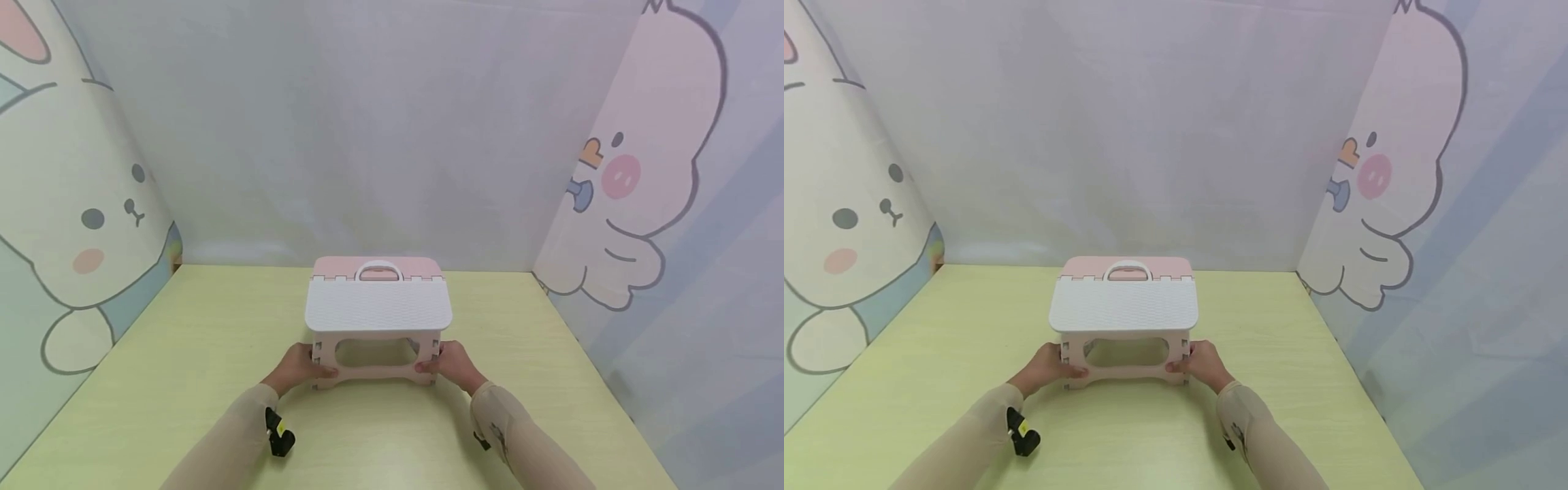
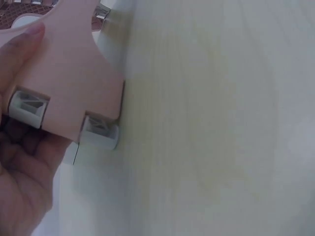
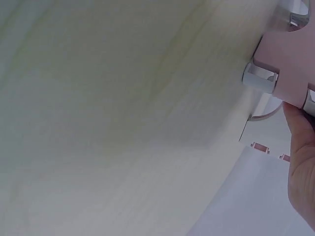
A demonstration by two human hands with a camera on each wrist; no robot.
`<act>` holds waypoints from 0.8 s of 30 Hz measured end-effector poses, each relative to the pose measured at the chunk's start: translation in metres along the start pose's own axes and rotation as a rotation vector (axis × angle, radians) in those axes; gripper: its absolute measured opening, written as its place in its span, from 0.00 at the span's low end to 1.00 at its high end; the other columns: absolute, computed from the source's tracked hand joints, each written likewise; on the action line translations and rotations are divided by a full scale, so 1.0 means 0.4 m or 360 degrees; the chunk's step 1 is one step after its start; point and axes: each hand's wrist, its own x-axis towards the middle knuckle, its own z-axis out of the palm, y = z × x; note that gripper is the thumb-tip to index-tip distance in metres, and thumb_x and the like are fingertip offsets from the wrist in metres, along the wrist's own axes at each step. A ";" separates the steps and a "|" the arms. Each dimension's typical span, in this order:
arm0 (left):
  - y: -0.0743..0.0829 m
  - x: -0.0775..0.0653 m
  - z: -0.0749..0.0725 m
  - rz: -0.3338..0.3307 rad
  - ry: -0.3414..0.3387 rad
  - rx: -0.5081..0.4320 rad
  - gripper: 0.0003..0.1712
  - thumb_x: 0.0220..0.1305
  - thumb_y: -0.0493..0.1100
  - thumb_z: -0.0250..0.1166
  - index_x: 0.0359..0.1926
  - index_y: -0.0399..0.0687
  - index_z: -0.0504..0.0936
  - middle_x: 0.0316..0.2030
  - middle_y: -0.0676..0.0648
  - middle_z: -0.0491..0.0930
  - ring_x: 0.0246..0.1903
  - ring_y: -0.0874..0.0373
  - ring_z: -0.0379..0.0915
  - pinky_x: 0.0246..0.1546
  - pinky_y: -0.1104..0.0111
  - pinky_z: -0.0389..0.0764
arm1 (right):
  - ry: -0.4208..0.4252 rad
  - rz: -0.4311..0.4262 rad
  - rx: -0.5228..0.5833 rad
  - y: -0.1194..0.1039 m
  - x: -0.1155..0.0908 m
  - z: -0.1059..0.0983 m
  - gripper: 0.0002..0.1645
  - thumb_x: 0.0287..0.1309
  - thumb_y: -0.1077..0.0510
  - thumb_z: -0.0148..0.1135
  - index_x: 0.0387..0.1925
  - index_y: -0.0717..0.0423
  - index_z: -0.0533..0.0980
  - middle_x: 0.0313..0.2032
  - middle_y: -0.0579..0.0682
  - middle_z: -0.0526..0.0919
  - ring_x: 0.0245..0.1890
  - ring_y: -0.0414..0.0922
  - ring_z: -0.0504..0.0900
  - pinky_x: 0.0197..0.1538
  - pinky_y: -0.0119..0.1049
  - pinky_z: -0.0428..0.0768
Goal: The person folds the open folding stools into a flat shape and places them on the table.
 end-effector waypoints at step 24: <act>-0.038 -0.004 -0.023 -0.0020 -0.0076 -0.0060 0.19 0.49 0.41 0.75 0.41 0.33 0.85 0.36 0.40 0.85 0.33 0.57 0.77 0.37 0.62 0.79 | 0.0028 0.0076 0.0147 0.030 0.001 0.002 0.19 0.38 0.62 0.78 0.35 0.64 0.82 0.32 0.51 0.85 0.31 0.42 0.77 0.35 0.36 0.76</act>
